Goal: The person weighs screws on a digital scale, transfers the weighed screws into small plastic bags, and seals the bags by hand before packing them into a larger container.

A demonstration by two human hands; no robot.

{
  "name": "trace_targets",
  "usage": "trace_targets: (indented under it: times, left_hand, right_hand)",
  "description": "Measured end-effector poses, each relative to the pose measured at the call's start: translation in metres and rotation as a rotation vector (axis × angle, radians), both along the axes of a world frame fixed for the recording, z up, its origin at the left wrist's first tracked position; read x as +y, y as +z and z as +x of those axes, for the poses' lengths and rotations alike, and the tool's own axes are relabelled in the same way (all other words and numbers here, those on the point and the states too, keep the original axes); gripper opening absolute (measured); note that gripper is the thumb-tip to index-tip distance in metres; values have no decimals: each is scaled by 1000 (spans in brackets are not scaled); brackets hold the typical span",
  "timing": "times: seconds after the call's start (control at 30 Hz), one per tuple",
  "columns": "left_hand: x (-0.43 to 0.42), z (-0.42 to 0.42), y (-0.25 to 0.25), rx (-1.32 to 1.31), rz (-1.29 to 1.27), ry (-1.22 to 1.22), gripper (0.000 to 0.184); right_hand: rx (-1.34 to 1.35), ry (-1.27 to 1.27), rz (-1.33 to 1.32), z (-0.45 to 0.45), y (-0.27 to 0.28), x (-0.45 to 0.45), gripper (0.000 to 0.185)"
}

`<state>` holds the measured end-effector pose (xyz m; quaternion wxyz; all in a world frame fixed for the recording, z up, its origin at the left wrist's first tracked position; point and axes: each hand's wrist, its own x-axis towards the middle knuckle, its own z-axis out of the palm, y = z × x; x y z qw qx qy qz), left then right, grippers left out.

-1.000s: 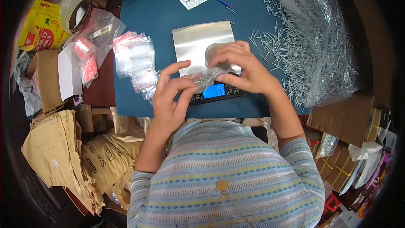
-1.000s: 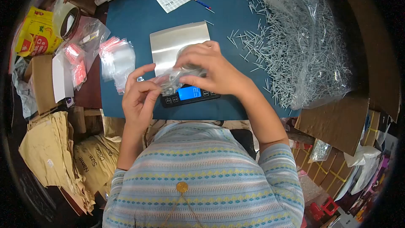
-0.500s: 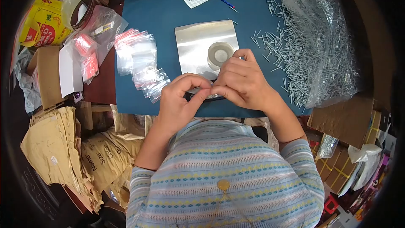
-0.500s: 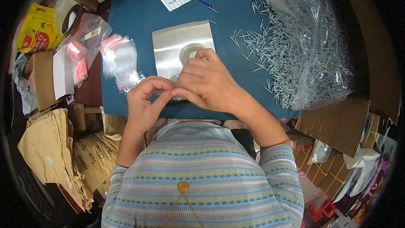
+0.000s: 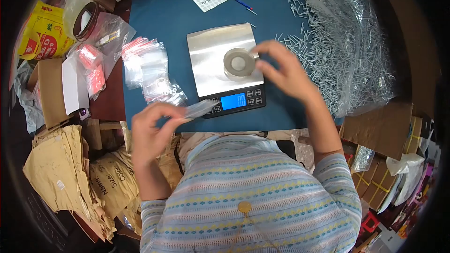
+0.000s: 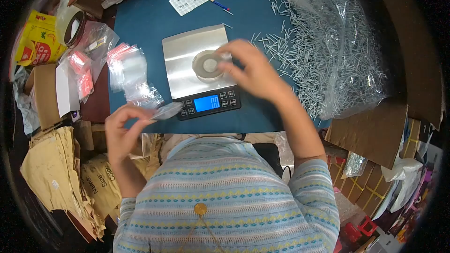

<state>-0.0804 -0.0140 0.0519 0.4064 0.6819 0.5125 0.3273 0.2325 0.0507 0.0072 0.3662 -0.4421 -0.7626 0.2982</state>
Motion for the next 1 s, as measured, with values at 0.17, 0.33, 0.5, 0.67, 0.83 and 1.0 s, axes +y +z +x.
trace_targets:
  times: [0.17, 0.33, 0.5, 0.67, 0.83, 1.0]
  left_hand:
    - [-29, -83, 5, 143, -319, 169, 8]
    - [-36, -119, -29, 635, -481, 217, 11]
    - [-36, -128, -57, 714, -403, 296, 15]
    - [-27, -117, -48, 598, -407, 278, 13]
    - [-19, -93, -38, 509, -369, 301, 13]
    - [-15, -76, -35, 408, -344, 262, 12]
  right_hand:
    - [-865, -663, 88, 78, -56, 30, 49]
    - [-845, -628, 85, 71, -68, 26, 51]
    - [-502, -338, -88, 90, -66, 23, 44]
    - [-723, -544, -137, 92, -26, -1, 59]
    - [-837, -618, -294, 77, -24, -13, 69]
    - [-558, -529, -186, 90, -49, 5, 77]
